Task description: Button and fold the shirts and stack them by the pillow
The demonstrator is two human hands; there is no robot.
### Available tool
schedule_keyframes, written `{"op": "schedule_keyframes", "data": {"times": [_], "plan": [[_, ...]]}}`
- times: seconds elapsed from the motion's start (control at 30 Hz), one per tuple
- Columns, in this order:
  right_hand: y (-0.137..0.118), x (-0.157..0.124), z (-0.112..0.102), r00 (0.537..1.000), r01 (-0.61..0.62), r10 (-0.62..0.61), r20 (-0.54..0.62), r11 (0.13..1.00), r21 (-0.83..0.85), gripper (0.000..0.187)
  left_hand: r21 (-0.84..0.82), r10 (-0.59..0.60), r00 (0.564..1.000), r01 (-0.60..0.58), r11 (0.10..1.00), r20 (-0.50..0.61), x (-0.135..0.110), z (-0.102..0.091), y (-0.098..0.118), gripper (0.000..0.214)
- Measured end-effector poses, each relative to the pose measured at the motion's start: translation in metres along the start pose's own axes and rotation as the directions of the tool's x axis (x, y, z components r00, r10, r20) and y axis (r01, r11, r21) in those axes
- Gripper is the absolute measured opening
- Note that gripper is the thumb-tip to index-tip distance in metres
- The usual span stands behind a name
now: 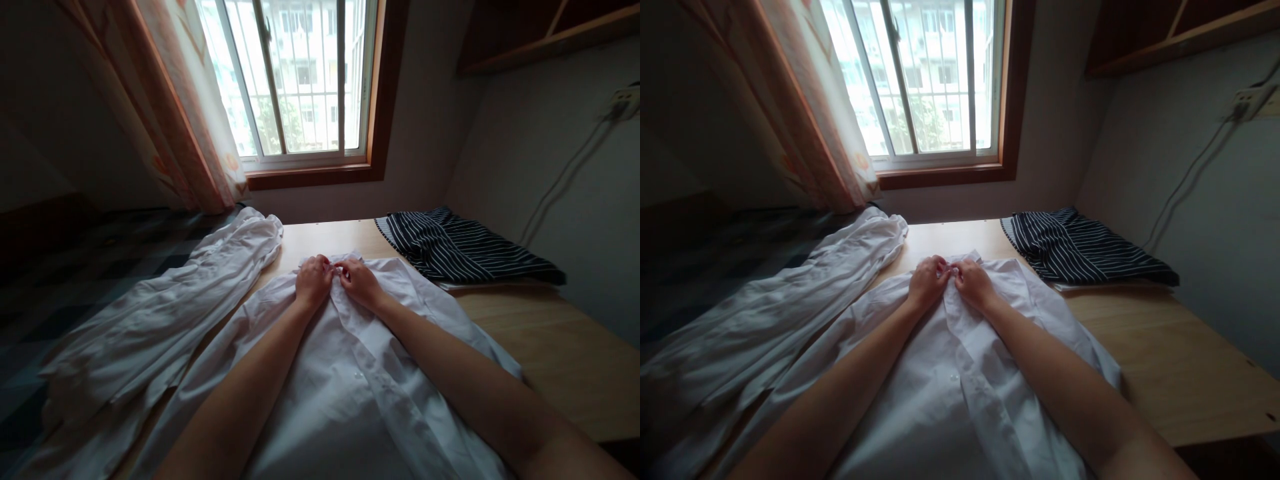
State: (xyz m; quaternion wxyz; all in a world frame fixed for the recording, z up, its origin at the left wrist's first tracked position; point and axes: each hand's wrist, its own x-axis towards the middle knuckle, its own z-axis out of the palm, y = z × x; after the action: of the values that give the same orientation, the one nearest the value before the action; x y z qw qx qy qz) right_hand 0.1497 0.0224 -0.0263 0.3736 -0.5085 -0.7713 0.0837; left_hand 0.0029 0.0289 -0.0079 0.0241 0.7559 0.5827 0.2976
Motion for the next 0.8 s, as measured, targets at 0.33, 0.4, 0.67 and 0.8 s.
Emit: {"op": "schedule_keyframes", "data": {"times": [0.33, 0.4, 0.67, 0.8], "plan": [[-0.012, -0.006, -0.011, 0.992, 0.002, 0.026, 0.123, 0.975, -0.222, 0.027, 0.099, 0.035, 0.994, -0.045, 0.994, 0.104, 0.004, -0.009, -0.013, 0.034], [-0.013, -0.007, -0.013, 0.990, -0.001, 0.033, 0.134, 0.973, -0.231, 0.028, 0.119, 0.086, 0.988, -0.101, 0.988, 0.126, 0.004, -0.013, -0.020, 0.033], [-0.012, -0.007, -0.017, 0.985, 0.006, 0.037, 0.168, 0.969, -0.246, 0.027, -0.018, 0.286, 0.923, -0.291, 0.956, 0.255, 0.011, -0.026, -0.047, 0.028], [-0.011, -0.007, -0.017, 0.985, 0.009, 0.033, 0.168, 0.969, -0.248, 0.027, -0.065, 0.317, 0.905, -0.312, 0.948, 0.285, 0.013, -0.032, -0.052, 0.027]]}}
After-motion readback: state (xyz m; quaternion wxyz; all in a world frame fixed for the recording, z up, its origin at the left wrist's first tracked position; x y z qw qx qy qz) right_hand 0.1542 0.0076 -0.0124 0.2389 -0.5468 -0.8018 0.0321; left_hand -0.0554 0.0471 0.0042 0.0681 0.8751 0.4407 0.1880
